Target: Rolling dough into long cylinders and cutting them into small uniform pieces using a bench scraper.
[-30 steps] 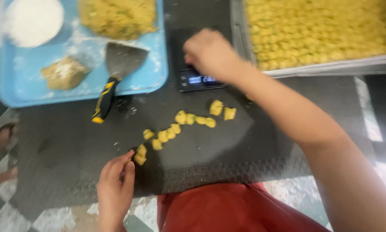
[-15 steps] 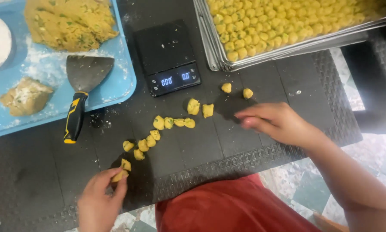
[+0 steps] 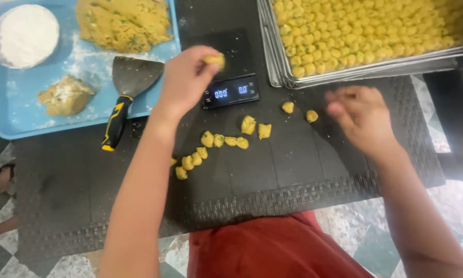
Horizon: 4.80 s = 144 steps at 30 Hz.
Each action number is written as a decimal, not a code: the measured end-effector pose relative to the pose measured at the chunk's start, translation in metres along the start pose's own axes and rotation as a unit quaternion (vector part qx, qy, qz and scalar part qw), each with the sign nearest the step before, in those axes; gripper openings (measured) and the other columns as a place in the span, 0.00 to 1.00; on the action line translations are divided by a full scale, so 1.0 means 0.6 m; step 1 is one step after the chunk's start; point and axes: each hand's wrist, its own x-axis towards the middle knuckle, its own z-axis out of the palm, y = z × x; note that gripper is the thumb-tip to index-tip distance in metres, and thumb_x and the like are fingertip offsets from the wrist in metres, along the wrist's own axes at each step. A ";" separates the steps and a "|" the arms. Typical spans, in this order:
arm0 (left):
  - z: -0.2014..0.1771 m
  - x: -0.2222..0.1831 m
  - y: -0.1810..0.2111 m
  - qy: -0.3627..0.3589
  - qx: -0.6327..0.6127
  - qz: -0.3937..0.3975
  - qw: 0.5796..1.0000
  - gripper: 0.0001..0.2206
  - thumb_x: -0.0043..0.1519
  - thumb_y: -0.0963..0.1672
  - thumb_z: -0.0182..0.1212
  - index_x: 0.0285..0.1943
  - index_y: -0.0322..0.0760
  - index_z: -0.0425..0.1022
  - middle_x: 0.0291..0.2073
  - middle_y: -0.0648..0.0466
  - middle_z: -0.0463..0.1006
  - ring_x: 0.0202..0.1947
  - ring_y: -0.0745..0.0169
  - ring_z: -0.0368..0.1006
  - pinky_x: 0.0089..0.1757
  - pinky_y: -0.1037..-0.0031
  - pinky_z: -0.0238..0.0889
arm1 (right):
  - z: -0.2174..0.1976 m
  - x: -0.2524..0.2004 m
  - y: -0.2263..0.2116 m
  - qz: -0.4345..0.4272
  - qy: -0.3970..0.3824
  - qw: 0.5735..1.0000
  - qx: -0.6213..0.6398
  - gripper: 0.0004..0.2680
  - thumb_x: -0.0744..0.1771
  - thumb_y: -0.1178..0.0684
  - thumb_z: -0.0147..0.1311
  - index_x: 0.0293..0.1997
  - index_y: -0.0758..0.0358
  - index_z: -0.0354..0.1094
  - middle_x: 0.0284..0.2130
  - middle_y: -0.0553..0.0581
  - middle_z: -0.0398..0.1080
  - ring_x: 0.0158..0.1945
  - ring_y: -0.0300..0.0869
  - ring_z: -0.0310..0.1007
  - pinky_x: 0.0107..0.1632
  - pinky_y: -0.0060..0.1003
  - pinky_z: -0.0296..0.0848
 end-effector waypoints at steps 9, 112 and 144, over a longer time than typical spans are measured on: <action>-0.027 -0.148 0.115 -0.080 -0.069 -0.135 0.985 0.27 0.67 0.49 0.60 0.77 0.45 0.63 0.49 0.58 0.84 0.50 0.65 0.81 0.55 0.70 0.74 | -0.027 -0.088 -0.159 -0.069 -0.040 0.997 0.018 0.10 0.71 0.57 0.57 0.58 0.56 0.77 0.51 0.53 0.79 0.48 0.43 0.78 0.48 0.37 0.76; -0.123 -0.277 0.074 0.045 0.097 -0.098 0.989 0.10 0.65 0.40 0.67 0.55 0.39 0.84 0.41 0.48 0.81 0.43 0.42 0.82 0.40 0.66 0.78 | 0.023 0.093 -0.162 0.051 -0.221 0.902 0.367 0.03 0.67 0.54 0.64 0.39 0.59 0.76 0.40 0.60 0.78 0.35 0.48 0.81 0.44 0.43 0.77; -0.059 -0.317 0.059 -0.008 -0.164 -0.282 0.945 0.13 0.57 0.40 0.75 0.51 0.40 0.88 0.43 0.47 0.86 0.35 0.62 0.81 0.40 0.72 0.79 | 0.075 -0.065 -0.080 -0.082 -0.063 0.994 0.019 0.14 0.69 0.38 0.57 0.33 0.56 0.76 0.28 0.57 0.73 0.32 0.56 0.74 0.37 0.50 0.73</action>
